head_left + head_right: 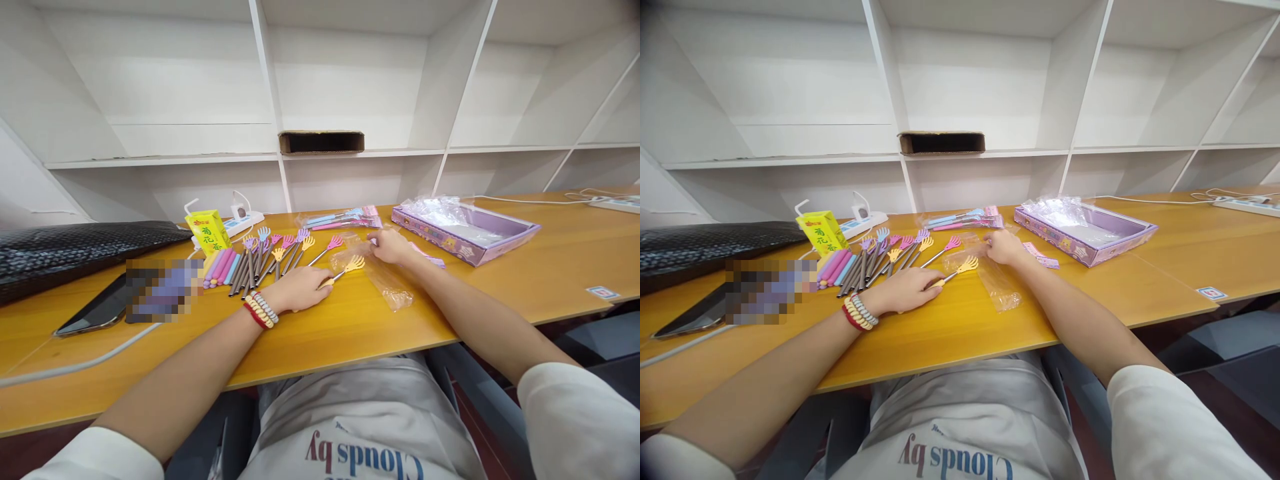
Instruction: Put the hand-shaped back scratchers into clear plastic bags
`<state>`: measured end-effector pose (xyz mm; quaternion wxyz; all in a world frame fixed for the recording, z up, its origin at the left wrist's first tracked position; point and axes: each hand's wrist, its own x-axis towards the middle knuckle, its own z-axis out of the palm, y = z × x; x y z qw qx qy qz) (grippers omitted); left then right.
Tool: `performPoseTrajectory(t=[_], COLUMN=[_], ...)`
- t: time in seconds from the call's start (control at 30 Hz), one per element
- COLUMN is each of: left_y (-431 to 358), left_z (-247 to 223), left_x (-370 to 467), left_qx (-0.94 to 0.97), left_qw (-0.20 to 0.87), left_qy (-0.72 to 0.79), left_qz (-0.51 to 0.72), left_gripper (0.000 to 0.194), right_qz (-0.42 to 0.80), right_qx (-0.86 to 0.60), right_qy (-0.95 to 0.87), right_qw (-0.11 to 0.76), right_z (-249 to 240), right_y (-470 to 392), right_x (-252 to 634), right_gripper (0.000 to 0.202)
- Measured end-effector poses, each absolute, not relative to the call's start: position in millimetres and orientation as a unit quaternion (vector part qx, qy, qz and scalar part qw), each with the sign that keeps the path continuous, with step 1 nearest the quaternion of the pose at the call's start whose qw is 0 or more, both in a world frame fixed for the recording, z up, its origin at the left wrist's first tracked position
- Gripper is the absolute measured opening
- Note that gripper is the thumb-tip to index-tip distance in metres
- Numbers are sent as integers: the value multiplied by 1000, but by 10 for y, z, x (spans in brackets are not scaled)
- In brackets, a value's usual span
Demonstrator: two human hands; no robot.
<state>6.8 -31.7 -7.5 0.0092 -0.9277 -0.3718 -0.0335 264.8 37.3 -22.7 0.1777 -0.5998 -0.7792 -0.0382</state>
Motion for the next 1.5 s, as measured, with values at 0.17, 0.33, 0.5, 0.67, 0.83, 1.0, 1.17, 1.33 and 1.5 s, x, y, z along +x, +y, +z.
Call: performPoseTrajectory(t=[0.17,0.33,0.5,0.67,0.83,1.0,1.17,1.33,1.5], left_y=[-331,-330,-315,-317,-305,-309,-317,-296,-268], left_z=[-63,-64,-79,-79,-93,-89,-78,-115,-127], left_x=[79,80,74,69,61,65,77,71,60], left_qx=[-924,-916,-924,-923,-924,-923,-920,-914,-885], left_qw=[1,-12,-5,-1,2,4,0,12,29], left_qy=[-380,-399,-381,-383,-381,-384,-390,-401,-454], left_qz=[-35,-39,-43,-40,-38,-39,-42,-58,-101], left_gripper=[37,36,37,37,38,38,39,40,36], right_qz=[26,2,-26,-64,-32,53,66,61,118], right_qx=[-408,-400,-424,-499,-539,-508,-519,-510,-484], right_qy=[-886,-897,-885,-838,-798,-798,-767,-736,-697], right_qw=[218,188,188,212,268,320,371,440,515], right_z=[-232,-311,-301,-224,-203,-197,-149,-182,-212], right_y=[278,335,352,287,300,287,237,284,323], right_x=[2482,2458,2493,2489,2499,2479,2458,2466,2471], right_gripper=[40,46,37,29,34,34,32,21,30])
